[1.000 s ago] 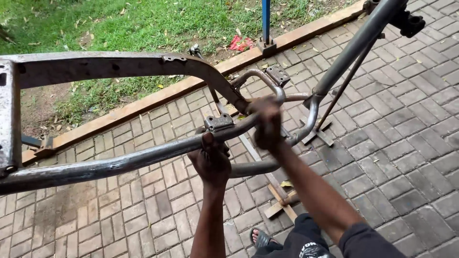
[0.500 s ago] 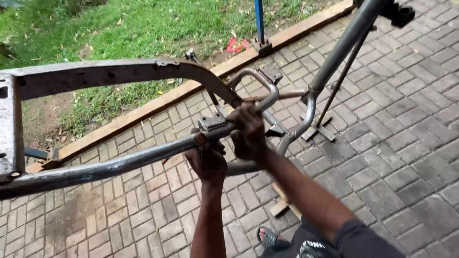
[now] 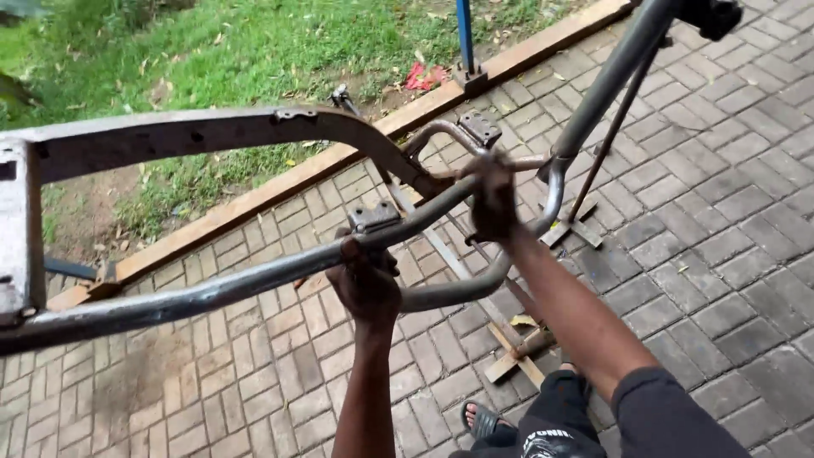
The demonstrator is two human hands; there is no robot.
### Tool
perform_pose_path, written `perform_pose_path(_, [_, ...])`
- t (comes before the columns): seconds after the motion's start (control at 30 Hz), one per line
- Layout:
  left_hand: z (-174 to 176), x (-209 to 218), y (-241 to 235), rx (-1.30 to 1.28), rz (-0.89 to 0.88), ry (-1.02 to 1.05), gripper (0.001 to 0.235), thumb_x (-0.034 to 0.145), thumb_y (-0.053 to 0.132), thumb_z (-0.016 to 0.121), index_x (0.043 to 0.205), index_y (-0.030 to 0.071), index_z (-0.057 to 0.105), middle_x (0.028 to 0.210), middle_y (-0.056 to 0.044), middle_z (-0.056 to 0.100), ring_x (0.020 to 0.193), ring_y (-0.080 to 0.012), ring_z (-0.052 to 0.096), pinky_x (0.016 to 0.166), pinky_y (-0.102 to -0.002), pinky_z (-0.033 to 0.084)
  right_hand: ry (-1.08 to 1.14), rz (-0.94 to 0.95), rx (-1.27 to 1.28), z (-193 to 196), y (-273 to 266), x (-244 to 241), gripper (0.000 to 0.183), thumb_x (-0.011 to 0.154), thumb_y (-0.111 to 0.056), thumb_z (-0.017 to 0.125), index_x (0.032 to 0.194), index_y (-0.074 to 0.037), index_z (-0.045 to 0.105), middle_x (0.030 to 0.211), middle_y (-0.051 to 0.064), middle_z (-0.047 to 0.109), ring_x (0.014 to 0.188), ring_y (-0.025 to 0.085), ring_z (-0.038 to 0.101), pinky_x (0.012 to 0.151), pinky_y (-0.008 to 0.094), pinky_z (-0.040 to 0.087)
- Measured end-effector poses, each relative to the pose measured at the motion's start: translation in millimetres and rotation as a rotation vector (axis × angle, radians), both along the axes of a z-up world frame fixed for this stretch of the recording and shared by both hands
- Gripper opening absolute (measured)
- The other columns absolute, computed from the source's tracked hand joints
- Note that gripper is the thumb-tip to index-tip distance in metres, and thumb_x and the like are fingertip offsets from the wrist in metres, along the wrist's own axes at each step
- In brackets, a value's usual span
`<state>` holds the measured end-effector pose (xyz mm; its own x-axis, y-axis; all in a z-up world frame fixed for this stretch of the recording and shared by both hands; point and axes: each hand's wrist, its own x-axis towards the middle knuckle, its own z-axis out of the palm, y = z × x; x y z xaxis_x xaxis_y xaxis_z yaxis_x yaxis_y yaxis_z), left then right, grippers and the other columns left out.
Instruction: The person scrubs a metal frame with a small abrasive pad, moving along various sections of the frame to remove rust and surface debris. The person works on different curved and straight parts of the frame, repeatedly rubbing the surface with the pad.
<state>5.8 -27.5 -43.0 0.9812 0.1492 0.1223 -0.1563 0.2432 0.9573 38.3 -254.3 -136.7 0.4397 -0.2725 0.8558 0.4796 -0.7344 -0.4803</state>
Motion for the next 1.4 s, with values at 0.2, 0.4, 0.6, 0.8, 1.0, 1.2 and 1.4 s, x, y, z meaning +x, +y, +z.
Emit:
perform_pose_path(0.2, [-20, 12, -4, 0.117, -0.004, -0.109, 0.051, 0.104, 0.048, 0.043, 0.085, 0.003, 0.058, 0.044, -0.011, 0.049, 0.036, -0.0172, 0.053, 0.039, -0.025, 0.041, 0.024, 0.095, -0.039, 98, 93, -48, 0.053, 0.102, -0.034, 0.019, 0.082, -0.014, 0.063, 0.084, 0.008, 0.062, 0.08, 0.031, 0.06, 0.091, 0.044, 0.039])
perform_pose_path(0.4, [-16, 5, 2, 0.179, 0.013, -0.167, 0.05, 0.103, 0.047, 0.046, 0.08, 0.005, 0.06, 0.043, -0.009, 0.05, 0.036, -0.016, 0.053, 0.04, -0.025, 0.042, 0.016, 0.061, -0.048, -12, -11, 11, 0.035, 0.105, -0.025, 0.036, 0.083, -0.012, 0.06, 0.076, 0.008, 0.062, 0.071, 0.031, 0.059, 0.094, 0.041, 0.038])
perform_pose_path(0.6, [-5, 5, 3, 0.218, 0.057, -0.223, 0.064, 0.102, 0.056, 0.045, 0.063, 0.007, 0.058, 0.042, -0.009, 0.052, 0.036, -0.0152, 0.054, 0.038, -0.024, 0.041, 0.118, 0.224, -0.15, 102, 87, -47, 0.059, 0.102, -0.06, 0.025, 0.088, -0.014, 0.06, 0.077, 0.006, 0.053, 0.075, 0.031, 0.058, 0.078, 0.043, 0.042])
perform_pose_path(0.8, [0, -9, 9, 0.255, 0.081, -0.286, 0.06, 0.105, 0.048, 0.043, 0.067, 0.004, 0.057, 0.047, -0.01, 0.053, 0.04, -0.0167, 0.056, 0.041, -0.028, 0.048, 0.109, 0.135, -0.19, 50, 31, -32, 0.063, 0.099, -0.072, 0.032, 0.095, -0.016, 0.061, 0.081, 0.004, 0.056, 0.081, 0.028, 0.061, 0.089, 0.041, 0.044])
perform_pose_path(1.0, [0, -17, 5, 0.241, 0.152, -0.383, 0.042, 0.093, 0.036, 0.079, 0.081, 0.003, 0.054, 0.057, -0.011, 0.058, 0.047, -0.0174, 0.062, 0.044, -0.027, 0.053, 0.137, 0.178, -0.162, 26, -10, -16, 0.052, 0.103, -0.064, 0.037, 0.097, -0.017, 0.06, 0.085, 0.002, 0.055, 0.085, 0.026, 0.06, 0.092, 0.039, 0.043])
perform_pose_path(1.2, [-25, -24, 10, 0.713, 0.394, -0.548, 0.047, 0.081, 0.02, 0.097, 0.087, 0.0, 0.056, 0.08, -0.009, 0.055, 0.076, -0.0201, 0.048, 0.073, -0.04, 0.046, 0.074, 0.324, -0.324, 62, -33, -39, 0.044, 0.094, -0.034, 0.074, 0.118, -0.004, 0.054, 0.109, 0.015, 0.063, 0.102, 0.034, 0.062, 0.097, 0.047, 0.046])
perform_pose_path(1.4, [-37, -31, -4, 1.042, 0.719, -0.498, 0.076, 0.091, 0.061, 0.073, 0.111, -0.012, 0.063, 0.086, -0.019, 0.061, 0.073, -0.0349, 0.058, 0.064, -0.049, 0.046, 0.225, 0.811, -0.34, 29, -103, -24, 0.054, 0.111, -0.043, 0.042, 0.153, -0.008, 0.043, 0.147, 0.021, 0.054, 0.136, 0.043, 0.056, 0.117, 0.057, 0.046])
